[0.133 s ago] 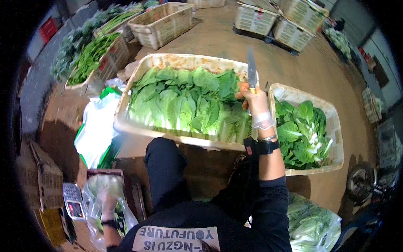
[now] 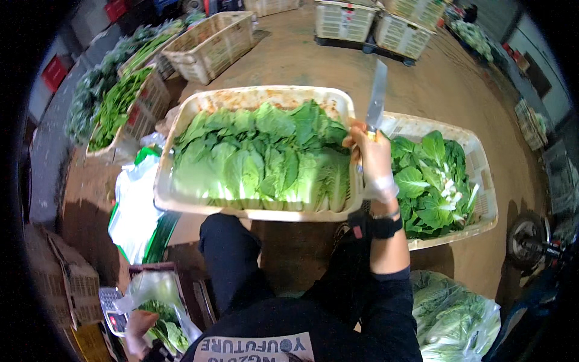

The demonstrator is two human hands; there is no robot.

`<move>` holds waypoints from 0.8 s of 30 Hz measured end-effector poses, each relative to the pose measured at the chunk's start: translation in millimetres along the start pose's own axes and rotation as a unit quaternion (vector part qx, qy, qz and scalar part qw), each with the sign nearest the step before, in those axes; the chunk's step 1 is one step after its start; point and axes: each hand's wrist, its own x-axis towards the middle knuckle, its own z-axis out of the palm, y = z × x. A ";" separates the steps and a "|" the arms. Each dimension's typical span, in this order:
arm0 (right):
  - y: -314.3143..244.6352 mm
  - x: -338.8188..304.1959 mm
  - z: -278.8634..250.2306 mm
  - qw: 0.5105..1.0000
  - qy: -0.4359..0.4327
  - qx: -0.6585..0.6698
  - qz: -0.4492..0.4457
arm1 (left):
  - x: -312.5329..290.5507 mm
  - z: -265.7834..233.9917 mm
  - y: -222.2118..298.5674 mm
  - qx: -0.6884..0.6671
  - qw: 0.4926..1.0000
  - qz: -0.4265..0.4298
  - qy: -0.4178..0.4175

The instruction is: The person trims the root ends of leafy vegetables with a knife, removes outer leaves, and places the cleaned vegetables into a plastic bag on a digital scale.

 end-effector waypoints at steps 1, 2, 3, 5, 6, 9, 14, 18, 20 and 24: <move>-8.6 -9.1 -1.9 0.999 0.022 0.032 0.031 | -33.8 -17.9 23.3 -0.132 0.983 0.100 0.085; -6.5 -8.6 -11.3 0.996 0.060 0.064 0.026 | -61.5 -30.6 51.8 -0.261 0.932 0.200 0.154; -4.6 -10.0 -16.9 0.991 0.057 0.120 0.013 | -79.1 -52.3 78.4 -0.372 0.861 0.343 0.052; -5.3 -7.5 -33.0 0.978 0.057 0.200 0.005 | -49.6 -82.2 147.9 -0.380 0.757 0.531 -0.012; -7.5 -6.5 -40.8 0.973 0.075 0.220 0.004 | -33.4 -89.5 191.8 -0.434 0.696 0.571 -0.045; -0.3 -3.3 -54.4 0.951 0.131 0.280 -0.018 | 18.3 -142.6 392.5 -0.293 0.729 0.618 -0.042; -1.5 -9.1 -77.6 0.941 0.183 0.279 -0.055 | 125.8 -134.7 662.9 -0.244 0.872 0.425 0.012; -0.5 -9.7 -83.6 0.914 0.170 0.358 -0.089 | 271.7 -123.6 757.7 -0.188 0.905 0.372 0.091; 6.0 -9.1 -98.8 0.909 0.211 0.342 -0.116 | 253.2 -61.7 803.3 0.069 0.898 0.426 0.082; 0.7 -11.7 -92.3 0.904 0.173 0.378 -0.101 | 290.3 -78.6 792.0 0.110 0.897 0.416 0.101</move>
